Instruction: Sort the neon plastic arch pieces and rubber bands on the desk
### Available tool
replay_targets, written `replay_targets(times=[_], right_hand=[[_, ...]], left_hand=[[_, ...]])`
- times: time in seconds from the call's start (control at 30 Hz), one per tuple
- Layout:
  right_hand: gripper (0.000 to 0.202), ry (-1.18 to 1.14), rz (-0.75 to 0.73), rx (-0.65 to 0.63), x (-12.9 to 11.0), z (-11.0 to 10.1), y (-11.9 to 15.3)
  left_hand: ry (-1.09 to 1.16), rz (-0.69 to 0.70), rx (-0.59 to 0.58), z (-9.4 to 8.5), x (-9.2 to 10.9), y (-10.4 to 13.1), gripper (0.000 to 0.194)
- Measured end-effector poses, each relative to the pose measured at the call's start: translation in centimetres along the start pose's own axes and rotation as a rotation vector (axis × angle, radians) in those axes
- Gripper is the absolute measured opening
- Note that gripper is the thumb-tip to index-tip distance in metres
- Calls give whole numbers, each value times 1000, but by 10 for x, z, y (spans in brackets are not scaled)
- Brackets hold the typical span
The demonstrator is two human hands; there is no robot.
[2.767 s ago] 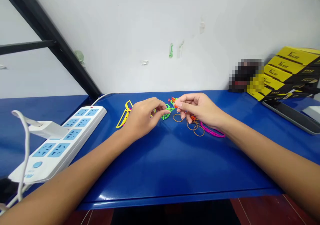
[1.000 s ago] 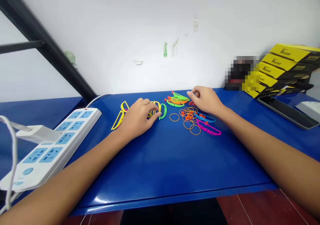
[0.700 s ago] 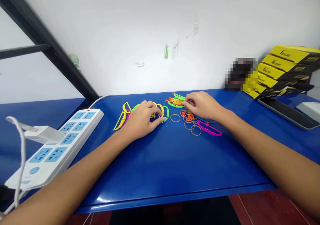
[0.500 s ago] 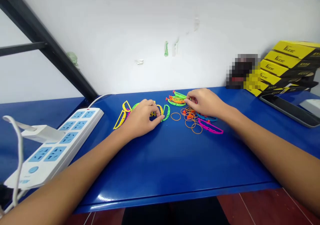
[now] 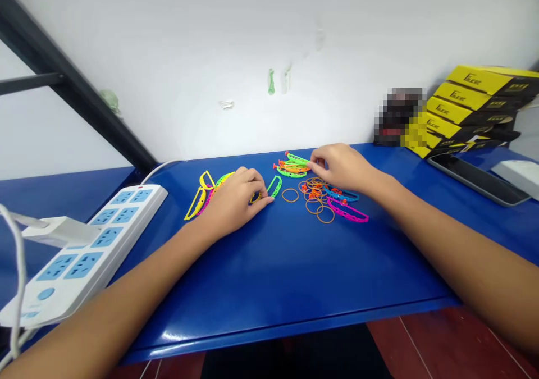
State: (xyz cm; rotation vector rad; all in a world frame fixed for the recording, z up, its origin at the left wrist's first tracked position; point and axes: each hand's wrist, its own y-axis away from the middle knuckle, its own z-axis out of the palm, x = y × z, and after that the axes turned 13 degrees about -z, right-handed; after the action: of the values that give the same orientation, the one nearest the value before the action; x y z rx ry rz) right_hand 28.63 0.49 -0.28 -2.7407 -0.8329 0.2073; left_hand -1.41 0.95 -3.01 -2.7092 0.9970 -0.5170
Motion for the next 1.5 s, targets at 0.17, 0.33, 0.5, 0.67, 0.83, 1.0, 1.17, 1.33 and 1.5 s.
replay_targets(times=[0.17,0.33,0.5,0.67,0.83,1.0,1.17,1.33,1.5], right_hand=[[25,-30,-31,-16,1,2,0],[21,-147,-159,60,-14,6,1],[28,-364,-381,195,-39,10,3],[25,-368,-393,219,-46,12,1],[33,-815,-179,204,-61,6,1],[23,-1033,-65,92,-74,14,3],[12,-1072,21,31,-75,31,-1],[6,-864,47,137,-66,15,-2],[45,-829,-185,-738,-57,-32,10]], left_hand=[[-71,61,-11,-2,0,-1,21],[-105,38,74,-6,4,-2,16],[50,27,143,-9,11,-1,11],[277,-28,190,-8,20,0,16],[738,-226,93,-10,29,0,33],[792,-316,-23,-4,35,3,41],[651,-325,-8,7,30,4,38],[512,-262,152,-1,36,5,27],[410,-125,215,-4,38,7,19]])
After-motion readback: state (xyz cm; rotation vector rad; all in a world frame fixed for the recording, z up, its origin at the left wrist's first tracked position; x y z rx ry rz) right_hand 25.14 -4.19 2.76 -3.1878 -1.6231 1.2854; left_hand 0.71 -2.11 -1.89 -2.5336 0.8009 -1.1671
